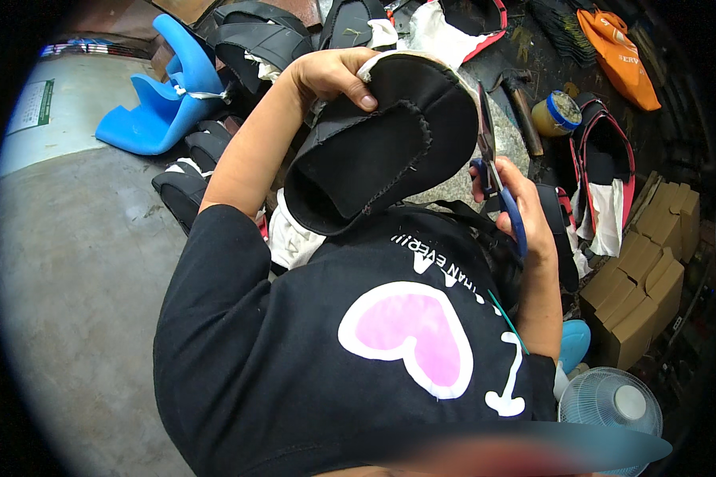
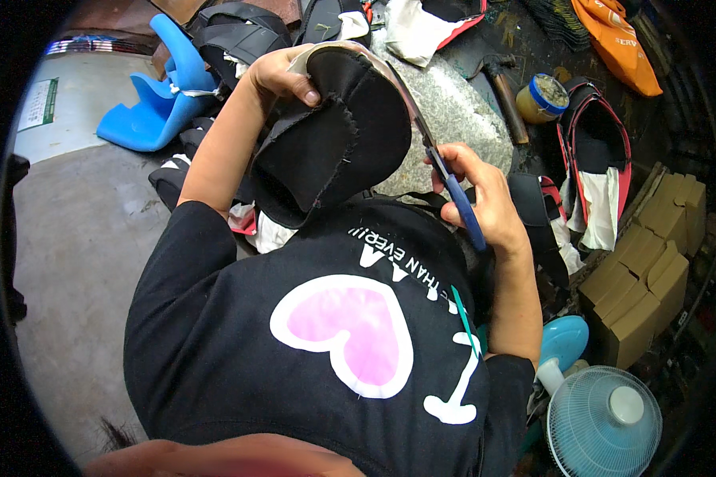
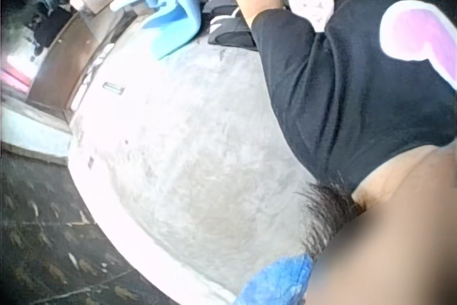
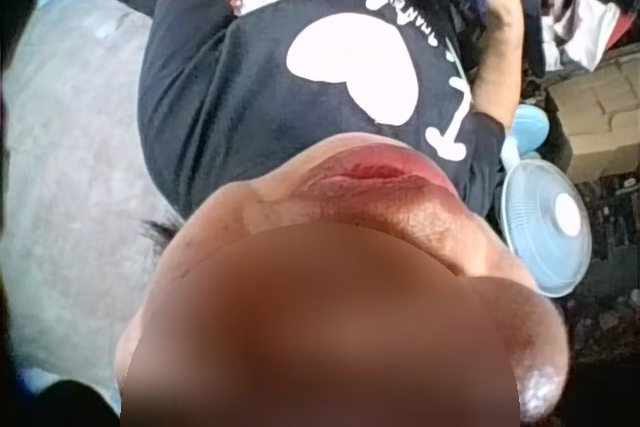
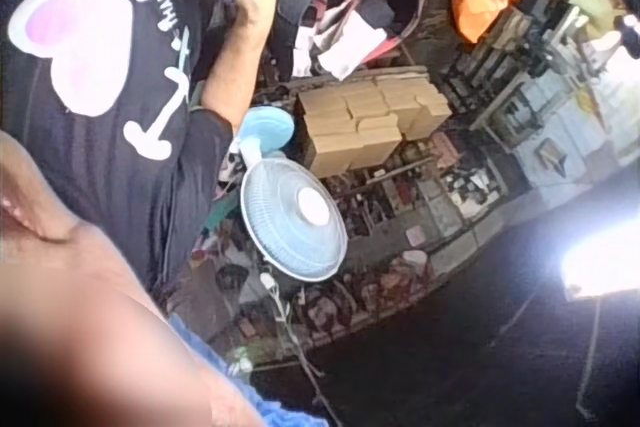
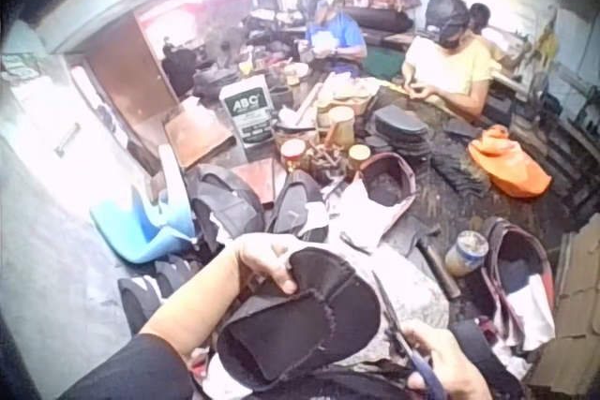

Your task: The person trims the edges of black shoe insoles using scissors. They repeatedly pick up an insole, cut the excess material along the perimeter, and place the trimmed insole aside. The process is repeated for multiple insoles.

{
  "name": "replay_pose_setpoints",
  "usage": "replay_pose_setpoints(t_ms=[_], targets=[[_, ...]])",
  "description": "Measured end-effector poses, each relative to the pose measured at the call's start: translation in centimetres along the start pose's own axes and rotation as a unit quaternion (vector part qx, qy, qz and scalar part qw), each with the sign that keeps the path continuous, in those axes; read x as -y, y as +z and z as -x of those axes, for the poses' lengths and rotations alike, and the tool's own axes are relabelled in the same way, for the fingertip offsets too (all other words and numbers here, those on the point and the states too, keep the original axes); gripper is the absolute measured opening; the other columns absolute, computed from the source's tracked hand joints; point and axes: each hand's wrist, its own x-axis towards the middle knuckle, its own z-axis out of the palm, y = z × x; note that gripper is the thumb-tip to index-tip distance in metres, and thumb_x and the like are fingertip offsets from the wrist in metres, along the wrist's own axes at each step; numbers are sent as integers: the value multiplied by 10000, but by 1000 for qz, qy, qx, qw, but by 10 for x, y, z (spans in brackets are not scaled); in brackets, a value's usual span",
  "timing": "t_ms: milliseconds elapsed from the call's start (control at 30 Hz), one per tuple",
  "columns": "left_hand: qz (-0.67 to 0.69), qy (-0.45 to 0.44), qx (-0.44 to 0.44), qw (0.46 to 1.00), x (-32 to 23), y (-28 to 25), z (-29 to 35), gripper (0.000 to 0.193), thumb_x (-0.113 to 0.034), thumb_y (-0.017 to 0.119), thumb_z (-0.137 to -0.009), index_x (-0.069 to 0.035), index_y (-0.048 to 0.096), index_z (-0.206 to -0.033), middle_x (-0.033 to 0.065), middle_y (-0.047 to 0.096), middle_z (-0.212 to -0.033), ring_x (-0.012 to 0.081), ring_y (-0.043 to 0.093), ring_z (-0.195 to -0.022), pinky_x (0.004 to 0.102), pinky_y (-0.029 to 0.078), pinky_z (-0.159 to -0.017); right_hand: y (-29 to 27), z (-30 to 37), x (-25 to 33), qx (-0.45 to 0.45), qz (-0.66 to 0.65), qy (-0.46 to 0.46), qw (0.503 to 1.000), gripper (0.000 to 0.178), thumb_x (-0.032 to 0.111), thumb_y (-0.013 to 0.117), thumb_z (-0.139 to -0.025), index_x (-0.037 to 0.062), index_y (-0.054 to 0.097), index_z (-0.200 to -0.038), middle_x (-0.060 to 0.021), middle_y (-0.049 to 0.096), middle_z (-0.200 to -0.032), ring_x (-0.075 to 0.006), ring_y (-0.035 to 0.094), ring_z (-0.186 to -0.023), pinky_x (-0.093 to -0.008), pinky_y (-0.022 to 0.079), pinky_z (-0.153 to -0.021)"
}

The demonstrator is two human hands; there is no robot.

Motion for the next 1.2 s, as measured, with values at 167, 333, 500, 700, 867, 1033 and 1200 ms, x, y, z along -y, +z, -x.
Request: replay_pose_setpoints(t_ms=[167,333,500,700,867,1033,1200], targets=[[11,-7,5,1000,3,0,2,593,26,748,-685,52,580,-1253,126,694,-1100,195,657,-975,307,486,-948,5,7,-1,-78,89,-3,993,633,373,803,-587,11,588,-1060,-62,574,-720,-160,591,-668,-277,460,-674],[28,-21,-4,999,9,-9,7,602,43,745,-679,46,580,-1258,127,695,-1097,194,664,-970,321,497,-948,9,17,3,-121,190,46,973,604,355,819,-565,17,583,-1005,-91,539,-693,-205,583,-627,-289,454,-642],[32,-12,-13,999,14,-13,12,617,46,744,-682,44,571,-1275,123,693,-1101,185,665,-976,320,502,-950,14,19,6,-138,225,-2,965,578,368,839,-568,20,586,-953,-90,534,-685,-213,569,-602,-307,454,-604],[29,-46,21,998,13,-11,11,630,32,750,-697,35,555,-1296,124,688,-1118,188,657,-997,314,490,-955,12,26,4,-142,206,6,968,540,384,861,-607,19,583,-893,-69,530,-661,-184,540,-557,-291,417,-551],[12,-60,17,998,11,-8,11,629,15,757,-698,32,556,-1294,117,690,-1114,190,654,-998,308,479,-965,9,31,3,-118,181,13,976,496,339,880,-623,18,580,-851,-45,513,-642,-149,485,-522,-274,375,-517],[-34,-97,27,994,5,-4,8,625,-1,753,-700,39,556,-1292,111,678,-1141,188,632,-1033,302,458,-985,7,28,6,-120,221,-18,968,472,327,880,-639,22,579,-836,-24,498,-639,-111,441,-526,-261,339,-499],[-51,-123,58,989,3,0,1,628,-32,756,-714,48,547,-1300,106,657,-1186,176,595,-1087,295,438,-999,5,32,1,-116,162,5,980,484,312,883,-630,14,573,-853,-25,454,-633,-99,423,-535,-258,336,-504]])
